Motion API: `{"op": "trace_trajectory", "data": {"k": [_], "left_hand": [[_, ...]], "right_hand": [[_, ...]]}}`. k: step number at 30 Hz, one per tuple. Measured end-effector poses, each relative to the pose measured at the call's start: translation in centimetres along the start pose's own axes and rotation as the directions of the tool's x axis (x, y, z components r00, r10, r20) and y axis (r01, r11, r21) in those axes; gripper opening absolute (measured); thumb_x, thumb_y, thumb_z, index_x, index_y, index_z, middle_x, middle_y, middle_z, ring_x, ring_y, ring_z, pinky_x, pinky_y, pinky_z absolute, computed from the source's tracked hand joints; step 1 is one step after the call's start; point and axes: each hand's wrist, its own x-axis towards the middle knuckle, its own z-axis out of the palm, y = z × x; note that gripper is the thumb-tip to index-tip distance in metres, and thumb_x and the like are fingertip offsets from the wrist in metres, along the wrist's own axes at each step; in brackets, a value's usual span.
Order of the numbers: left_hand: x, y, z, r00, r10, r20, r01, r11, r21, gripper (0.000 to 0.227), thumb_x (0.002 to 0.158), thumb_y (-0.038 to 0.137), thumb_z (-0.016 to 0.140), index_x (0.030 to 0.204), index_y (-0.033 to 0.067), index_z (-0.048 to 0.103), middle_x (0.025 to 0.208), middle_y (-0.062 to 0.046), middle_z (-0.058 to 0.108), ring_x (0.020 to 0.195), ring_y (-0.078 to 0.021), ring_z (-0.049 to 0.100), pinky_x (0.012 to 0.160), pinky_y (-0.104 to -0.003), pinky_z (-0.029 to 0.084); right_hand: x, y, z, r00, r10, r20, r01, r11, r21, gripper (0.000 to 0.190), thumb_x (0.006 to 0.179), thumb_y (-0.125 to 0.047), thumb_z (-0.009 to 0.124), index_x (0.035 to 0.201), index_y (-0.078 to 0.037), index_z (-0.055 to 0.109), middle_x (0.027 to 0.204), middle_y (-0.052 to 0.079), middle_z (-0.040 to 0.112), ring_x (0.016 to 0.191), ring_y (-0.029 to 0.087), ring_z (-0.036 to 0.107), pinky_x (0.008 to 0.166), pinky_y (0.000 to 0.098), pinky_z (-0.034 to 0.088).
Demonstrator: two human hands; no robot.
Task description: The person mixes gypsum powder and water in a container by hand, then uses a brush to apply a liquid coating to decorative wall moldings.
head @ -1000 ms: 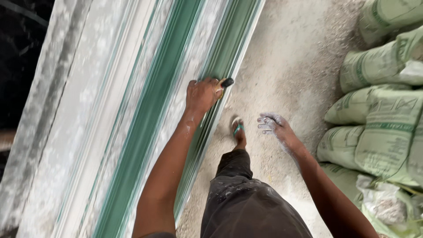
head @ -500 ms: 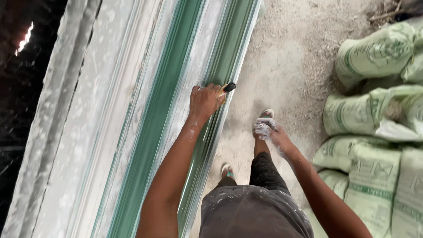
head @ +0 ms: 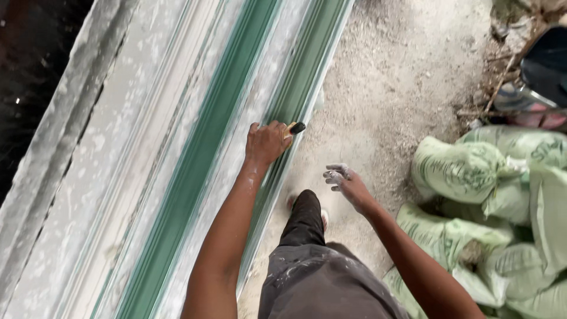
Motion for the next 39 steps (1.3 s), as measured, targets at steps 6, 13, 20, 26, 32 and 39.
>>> {"op": "trace_trajectory", "data": {"k": [6, 13, 20, 26, 32, 39], "left_hand": [[15.6, 0.3, 2.9, 1.0, 0.022, -0.021, -0.022, 0.999, 0.026, 0.033, 0.089, 0.049, 0.069, 0.099, 0.018, 0.065, 0.087, -0.001, 0.066, 0.075, -0.0292, 0.076, 0.098, -0.055, 0.048], [34.7, 0.6, 4.8, 0.999, 0.03, -0.032, -0.031, 0.999, -0.029, 0.034, 0.091, 0.052, 0.065, 0.096, 0.0183, 0.063, 0.085, 0.0, 0.065, 0.073, -0.0274, 0.075, 0.099, -0.056, 0.049], [48.0, 1.3, 6.1, 0.999, 0.039, -0.025, -0.04, 0.999, -0.015, 0.032, 0.086, 0.048, 0.073, 0.096, 0.0187, 0.064, 0.084, 0.001, 0.064, 0.074, -0.0259, 0.075, 0.1, -0.058, 0.047], [56.3, 1.7, 8.0, 0.999, 0.019, -0.038, -0.019, 1.0, -0.001, 0.034, 0.086, 0.045, 0.077, 0.101, 0.0172, 0.063, 0.087, 0.003, 0.062, 0.077, -0.0231, 0.074, 0.104, -0.054, 0.045], [61.0, 2.2, 8.5, 0.981, 0.076, -0.176, -0.066, 0.996, 0.057, 0.045, 0.075, 0.042, 0.087, 0.103, 0.0143, 0.066, 0.086, 0.0, 0.061, 0.076, -0.0227, 0.074, 0.097, -0.048, 0.051], [64.4, 2.7, 4.2, 0.953, -0.206, -0.22, 0.121, 0.93, -0.346, 0.029, 0.1, 0.024, 0.065, 0.125, 0.0093, 0.062, 0.098, -0.013, 0.072, 0.088, -0.0318, 0.078, 0.087, -0.049, 0.057]], "right_hand": [[11.8, -6.5, -5.3, 0.998, -0.005, -0.069, 0.007, 1.0, 0.031, 0.057, 0.098, -0.025, 0.064, 0.148, -0.003, 0.046, 0.137, 0.022, 0.06, 0.118, 0.036, 0.063, 0.098, 0.0503, 0.051], [23.8, -17.1, -10.8, 0.996, -0.021, -0.084, 0.017, 0.999, -0.051, 0.056, 0.096, -0.016, 0.058, 0.151, -0.008, 0.048, 0.136, 0.022, 0.065, 0.116, 0.038, 0.067, 0.093, 0.0494, 0.055], [31.7, -26.9, -15.2, 0.996, -0.059, -0.071, 0.05, 0.991, -0.124, 0.068, 0.096, -0.013, 0.055, 0.159, -0.004, 0.031, 0.149, 0.034, 0.047, 0.134, 0.056, 0.049, 0.108, 0.064, 0.044], [33.8, -34.0, -15.7, 0.992, 0.086, -0.095, -0.108, 0.961, -0.253, 0.064, 0.096, -0.03, 0.059, 0.152, -0.001, 0.044, 0.139, 0.033, 0.058, 0.133, 0.049, 0.054, 0.108, 0.0626, 0.043], [35.8, -34.8, -18.5, 0.996, 0.078, -0.033, -0.083, 0.968, -0.237, 0.064, 0.095, -0.02, 0.053, 0.157, -0.007, 0.039, 0.136, 0.039, 0.058, 0.132, 0.059, 0.051, 0.111, 0.0662, 0.039], [39.3, -31.4, -22.2, 0.992, 0.098, 0.081, -0.066, 0.94, -0.334, 0.058, 0.092, -0.031, 0.058, 0.148, -0.017, 0.055, 0.125, 0.025, 0.07, 0.122, 0.05, 0.062, 0.105, 0.0611, 0.045]]}}
